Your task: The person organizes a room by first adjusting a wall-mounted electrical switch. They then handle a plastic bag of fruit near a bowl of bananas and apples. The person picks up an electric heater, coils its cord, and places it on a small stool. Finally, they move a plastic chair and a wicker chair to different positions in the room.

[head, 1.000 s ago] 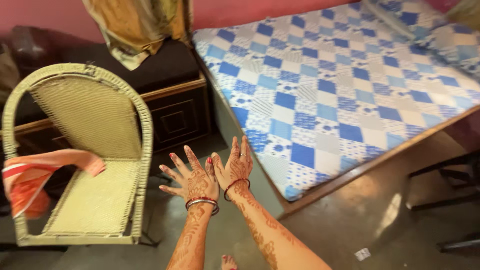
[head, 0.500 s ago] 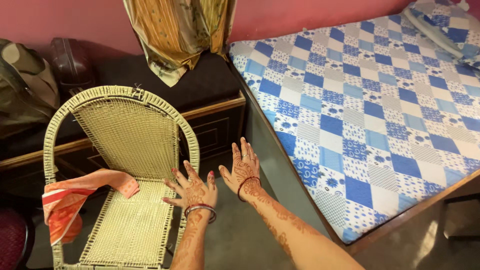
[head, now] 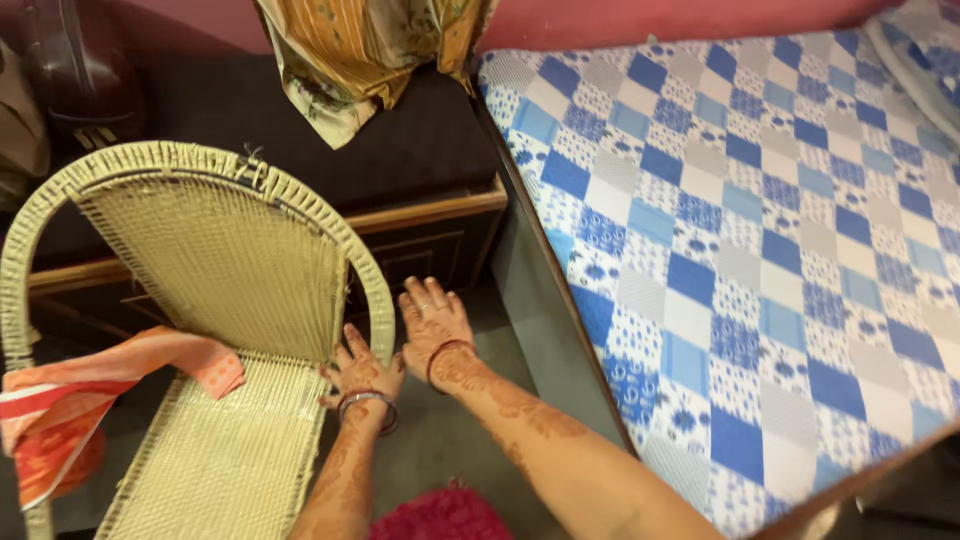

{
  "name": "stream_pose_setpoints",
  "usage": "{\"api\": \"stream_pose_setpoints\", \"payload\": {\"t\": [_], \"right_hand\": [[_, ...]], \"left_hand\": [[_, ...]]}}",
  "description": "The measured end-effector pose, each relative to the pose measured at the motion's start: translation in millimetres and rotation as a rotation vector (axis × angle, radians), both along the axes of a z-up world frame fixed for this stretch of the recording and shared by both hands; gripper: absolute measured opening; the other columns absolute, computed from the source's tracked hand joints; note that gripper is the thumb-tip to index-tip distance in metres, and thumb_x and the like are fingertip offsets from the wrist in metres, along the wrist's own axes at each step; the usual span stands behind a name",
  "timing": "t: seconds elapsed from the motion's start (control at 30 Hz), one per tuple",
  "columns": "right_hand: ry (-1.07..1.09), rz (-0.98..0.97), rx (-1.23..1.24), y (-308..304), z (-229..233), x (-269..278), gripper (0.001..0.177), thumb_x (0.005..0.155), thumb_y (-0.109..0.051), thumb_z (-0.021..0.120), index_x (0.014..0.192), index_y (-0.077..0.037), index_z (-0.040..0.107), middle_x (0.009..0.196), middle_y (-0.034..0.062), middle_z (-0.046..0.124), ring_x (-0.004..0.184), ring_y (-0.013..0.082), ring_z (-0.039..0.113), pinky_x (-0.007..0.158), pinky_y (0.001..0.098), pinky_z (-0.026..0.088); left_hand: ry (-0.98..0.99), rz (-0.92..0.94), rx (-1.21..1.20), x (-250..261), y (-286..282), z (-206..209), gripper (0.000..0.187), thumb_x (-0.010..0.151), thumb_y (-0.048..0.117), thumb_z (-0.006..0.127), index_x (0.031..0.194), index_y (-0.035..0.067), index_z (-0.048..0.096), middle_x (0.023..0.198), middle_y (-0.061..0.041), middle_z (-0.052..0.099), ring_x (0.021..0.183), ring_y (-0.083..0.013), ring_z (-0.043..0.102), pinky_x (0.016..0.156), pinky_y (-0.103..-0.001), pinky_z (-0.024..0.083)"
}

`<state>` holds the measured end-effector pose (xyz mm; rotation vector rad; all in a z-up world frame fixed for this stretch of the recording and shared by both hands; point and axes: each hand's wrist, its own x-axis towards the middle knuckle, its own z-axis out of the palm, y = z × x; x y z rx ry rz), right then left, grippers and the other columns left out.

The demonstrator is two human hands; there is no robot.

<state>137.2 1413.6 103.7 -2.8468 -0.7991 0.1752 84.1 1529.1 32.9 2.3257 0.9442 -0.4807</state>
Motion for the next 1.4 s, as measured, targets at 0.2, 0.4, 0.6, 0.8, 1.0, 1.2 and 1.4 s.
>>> {"api": "stream_pose_setpoints", "payload": {"t": [0.2, 0.4, 0.6, 0.8, 1.0, 1.2, 1.4], "right_hand": [[-0.288, 0.435, -0.189, 28.8, -29.9, 41.6, 0.059, 0.092, -0.026, 0.065, 0.149, -0.018, 0.049, 0.168, 0.0001, 0.027, 0.158, 0.0254, 0.014, 0.127, 0.0534, 0.010], [-0.058, 0.597, -0.345, 41.7, -30.2, 64.8, 0.067, 0.091, -0.030, 0.056, 0.156, -0.027, 0.041, 0.169, -0.0047, 0.012, 0.154, 0.0221, -0.003, 0.124, 0.0544, -0.004], [-0.078, 0.668, -0.320, 50.3, -63.0, 63.4, 0.034, 0.101, -0.028, 0.052, 0.132, -0.021, 0.066, 0.155, -0.0027, 0.048, 0.163, 0.0213, 0.012, 0.131, 0.0523, 0.002], [-0.233, 0.521, -0.169, 61.8, -133.6, 29.5, 0.037, 0.099, -0.025, 0.049, 0.128, -0.012, 0.067, 0.147, 0.0034, 0.054, 0.152, 0.0233, 0.032, 0.130, 0.0495, 0.006], [-0.183, 0.512, -0.179, 32.7, -141.7, 17.9, 0.039, 0.097, -0.025, 0.050, 0.129, -0.011, 0.066, 0.148, 0.0032, 0.053, 0.150, 0.0218, 0.033, 0.129, 0.0486, 0.006], [-0.006, 0.453, -0.232, -13.7, -115.7, -11.2, 0.041, 0.095, -0.029, 0.055, 0.129, -0.008, 0.068, 0.145, 0.0060, 0.055, 0.152, 0.0262, 0.031, 0.127, 0.0494, 0.008], [-0.034, 0.345, -0.332, -76.7, -107.9, -73.4, 0.039, 0.097, -0.030, 0.052, 0.123, -0.009, 0.070, 0.142, 0.0116, 0.055, 0.148, 0.0301, 0.031, 0.125, 0.0562, 0.006]], "left_hand": [[0.093, 0.020, -0.086, 28.0, 7.8, -48.5, 0.116, 0.086, 0.053, 0.073, 0.165, 0.025, -0.007, 0.169, -0.009, 0.021, 0.152, -0.0400, 0.025, 0.116, -0.072, 0.024], [-0.012, -0.022, -0.045, 39.6, 8.2, -99.4, 0.120, 0.085, 0.051, 0.074, 0.166, 0.006, -0.003, 0.137, -0.026, 0.059, 0.122, -0.0369, 0.063, 0.102, -0.044, 0.053], [-0.077, 0.093, 0.011, 31.7, 4.6, -86.4, 0.090, 0.084, 0.040, 0.077, 0.156, 0.010, 0.031, 0.131, -0.022, 0.065, 0.121, -0.0365, 0.064, 0.101, -0.045, 0.053], [-0.020, 0.103, -0.013, 11.2, 11.6, -107.8, 0.077, 0.087, 0.037, 0.073, 0.150, 0.010, 0.038, 0.130, -0.022, 0.066, 0.121, -0.0364, 0.064, 0.100, -0.045, 0.054], [0.012, 0.063, -0.047, -12.2, -2.3, -136.1, 0.064, 0.090, 0.034, 0.070, 0.144, 0.011, 0.045, 0.130, -0.021, 0.066, 0.120, -0.0363, 0.065, 0.099, -0.046, 0.055], [0.029, -0.048, -0.080, -39.3, -42.7, -151.0, 0.052, 0.093, 0.031, 0.066, 0.138, 0.011, 0.051, 0.129, -0.020, 0.067, 0.120, -0.0362, 0.066, 0.099, -0.046, 0.055], [0.050, -0.208, -0.106, -81.3, -101.5, -159.4, 0.040, 0.096, 0.028, 0.062, 0.132, 0.011, 0.058, 0.128, -0.019, 0.068, 0.120, -0.0361, 0.066, 0.098, -0.047, 0.056]]}}
